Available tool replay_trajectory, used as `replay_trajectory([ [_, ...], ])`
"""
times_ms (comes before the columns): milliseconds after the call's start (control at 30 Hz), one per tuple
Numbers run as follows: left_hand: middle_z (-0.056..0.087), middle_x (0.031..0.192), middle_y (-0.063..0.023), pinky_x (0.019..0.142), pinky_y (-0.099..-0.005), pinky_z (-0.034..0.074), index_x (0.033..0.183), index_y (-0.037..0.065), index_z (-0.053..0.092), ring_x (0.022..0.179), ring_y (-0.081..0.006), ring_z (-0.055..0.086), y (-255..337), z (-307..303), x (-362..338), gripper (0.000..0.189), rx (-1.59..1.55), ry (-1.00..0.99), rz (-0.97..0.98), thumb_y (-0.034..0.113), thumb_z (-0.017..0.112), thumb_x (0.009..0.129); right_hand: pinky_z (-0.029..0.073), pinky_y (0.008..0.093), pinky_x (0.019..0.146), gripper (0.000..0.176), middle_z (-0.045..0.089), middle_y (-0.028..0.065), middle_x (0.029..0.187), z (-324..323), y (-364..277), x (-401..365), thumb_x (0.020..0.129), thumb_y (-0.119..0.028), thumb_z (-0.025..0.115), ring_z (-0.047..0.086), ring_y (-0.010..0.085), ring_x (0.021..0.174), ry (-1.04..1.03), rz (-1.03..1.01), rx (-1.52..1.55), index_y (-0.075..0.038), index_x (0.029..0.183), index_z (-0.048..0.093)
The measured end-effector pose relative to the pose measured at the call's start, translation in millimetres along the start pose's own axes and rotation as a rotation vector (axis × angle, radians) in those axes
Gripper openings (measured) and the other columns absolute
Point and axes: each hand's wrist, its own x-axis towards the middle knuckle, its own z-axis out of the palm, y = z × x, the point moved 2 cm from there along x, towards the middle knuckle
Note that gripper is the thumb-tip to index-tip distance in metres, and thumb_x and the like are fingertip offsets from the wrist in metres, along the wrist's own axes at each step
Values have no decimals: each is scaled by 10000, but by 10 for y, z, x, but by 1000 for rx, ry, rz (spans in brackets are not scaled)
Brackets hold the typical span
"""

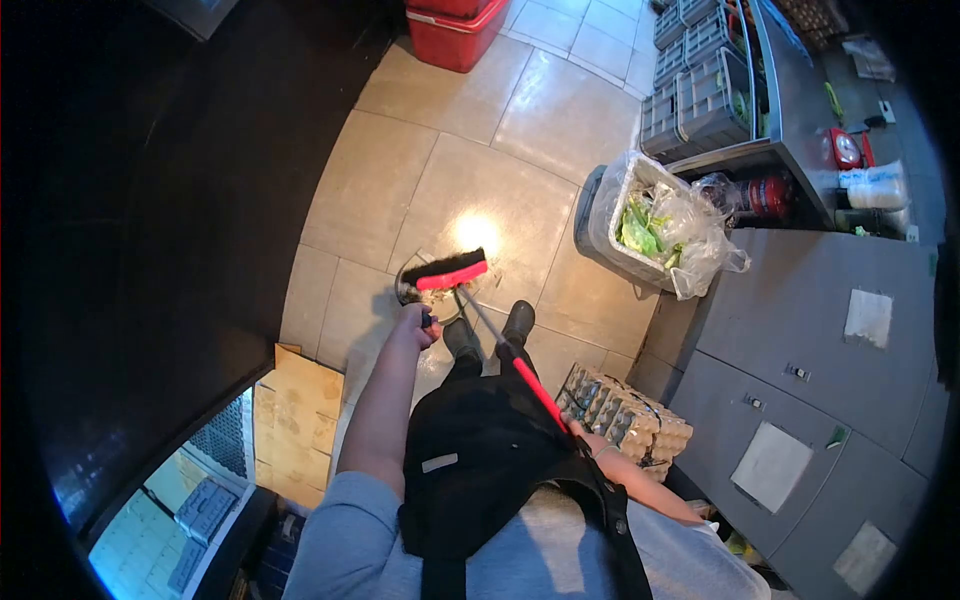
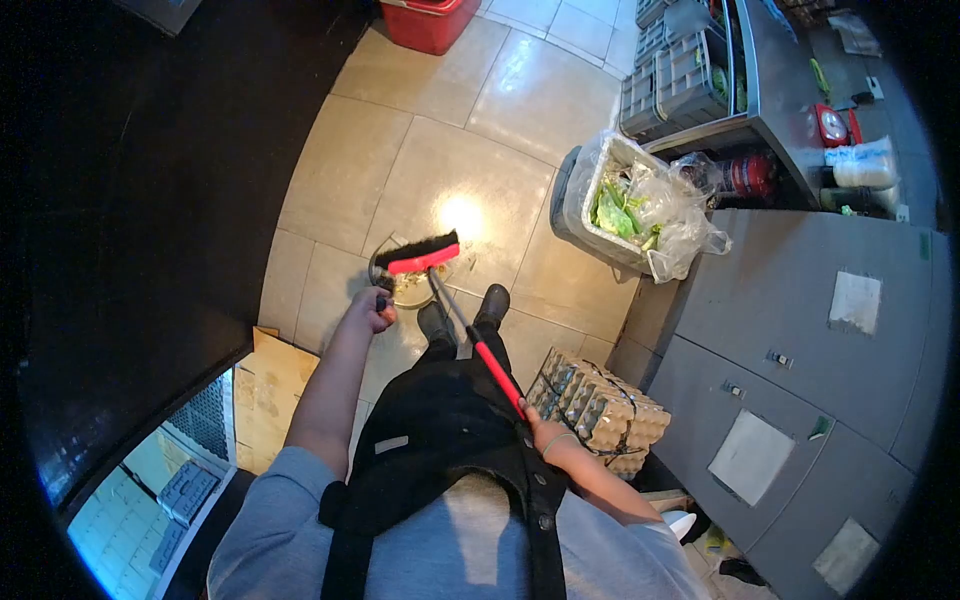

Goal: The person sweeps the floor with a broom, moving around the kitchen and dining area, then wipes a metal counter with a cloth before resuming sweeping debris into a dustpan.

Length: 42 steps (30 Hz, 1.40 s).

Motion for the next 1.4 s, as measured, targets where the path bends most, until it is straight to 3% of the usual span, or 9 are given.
replay_trajectory([
  [267, 521, 633, -125, 474, -278, 529, 802, -29, 468, 485, -205, 542, 114, -564, -186, 80, -121, 0, -50, 50, 479, 795, 452, 467, 759, 857, 574, 299, 970, -588, 82, 825, 729, -23, 573, 573, 425, 897, 283, 168, -73, -209, 1398, 71],
  [400, 521, 629, -115, 469, -271, 525, 794, -24, 481, 481, -193, 538, 62, -469, -150, 54, -152, -5, 22, 27, 495, 785, 467, 443, 799, 723, 579, 269, 1040, -237, -89, 890, 840, -79, 384, 593, 370, 943, 143, 247, -219, -247, 1416, -20],
  [600, 483, 644, -84, 440, -245, 491, 804, 17, 432, 482, -182, 517, -11, -206, -20, 113, -220, -23, 103, -18, 517, 739, 447, 452, 815, 658, 569, 294, 1029, 203, -57, 463, 873, -134, 372, 581, 393, 953, -61, 119, -187, -305, 1410, 33],
  [700, 475, 626, -73, 425, -227, 467, 806, 14, 436, 476, -162, 499, 51, -642, 86, 101, -417, -206, -81, 6, 527, 763, 442, 460, 803, 708, 583, 291, 984, 186, 95, 183, 843, -111, 457, 578, 407, 939, -5, -37, -47, -281, 1408, 67],
  [800, 479, 621, -66, 399, -217, 443, 800, 13, 437, 469, -139, 484, -8, -996, -333, 82, -385, -158, -114, 40, 515, 803, 464, 431, 669, 708, 576, 307, 928, -35, 83, -96, 804, -83, 516, 614, 385, 792, 108, -20, -48, -239, 1380, 136],
  [1000, 477, 609, -48, 377, -221, 420, 772, 42, 437, 471, -127, 483, -255, -1178, -672, 94, -181, -72, -110, 62, 522, 807, 397, 307, 369, 748, 557, 152, 818, -283, 509, 325, 723, 46, 570, 514, 193, 438, 327, 49, 441, -208, 1339, 230],
  [1233, 450, 573, -49, 361, -257, 414, 703, 68, 419, 390, -141, 422, -487, -773, -237, 112, -59, -7, -29, 5, 500, 746, 415, 309, 353, 781, 519, 198, 1032, 729, 178, 735, 731, 47, 577, 505, 202, 470, 282, 172, 803, -198, 1355, 176],
  [1333, 423, 530, -28, 379, -244, 436, 684, 85, 415, 413, -130, 452, -541, -685, -36, 122, -74, 7, 27, 37, 488, 769, 474, 281, 624, 763, 478, 121, 1186, 1579, -103, 704, 718, 54, 587, 542, 176, 824, 199, -4, 843, -146, 1360, 227],
  [1400, 425, 539, -26, 389, -239, 444, 685, 85, 420, 417, -129, 448, -538, -735, 97, 115, -79, -45, 93, 23, 481, 761, 374, 302, 846, 772, 409, 120, 1289, 1785, -354, 488, 717, 59, 587, 432, 199, 1091, 123, -131, 874, -130, 1370, 221],
])
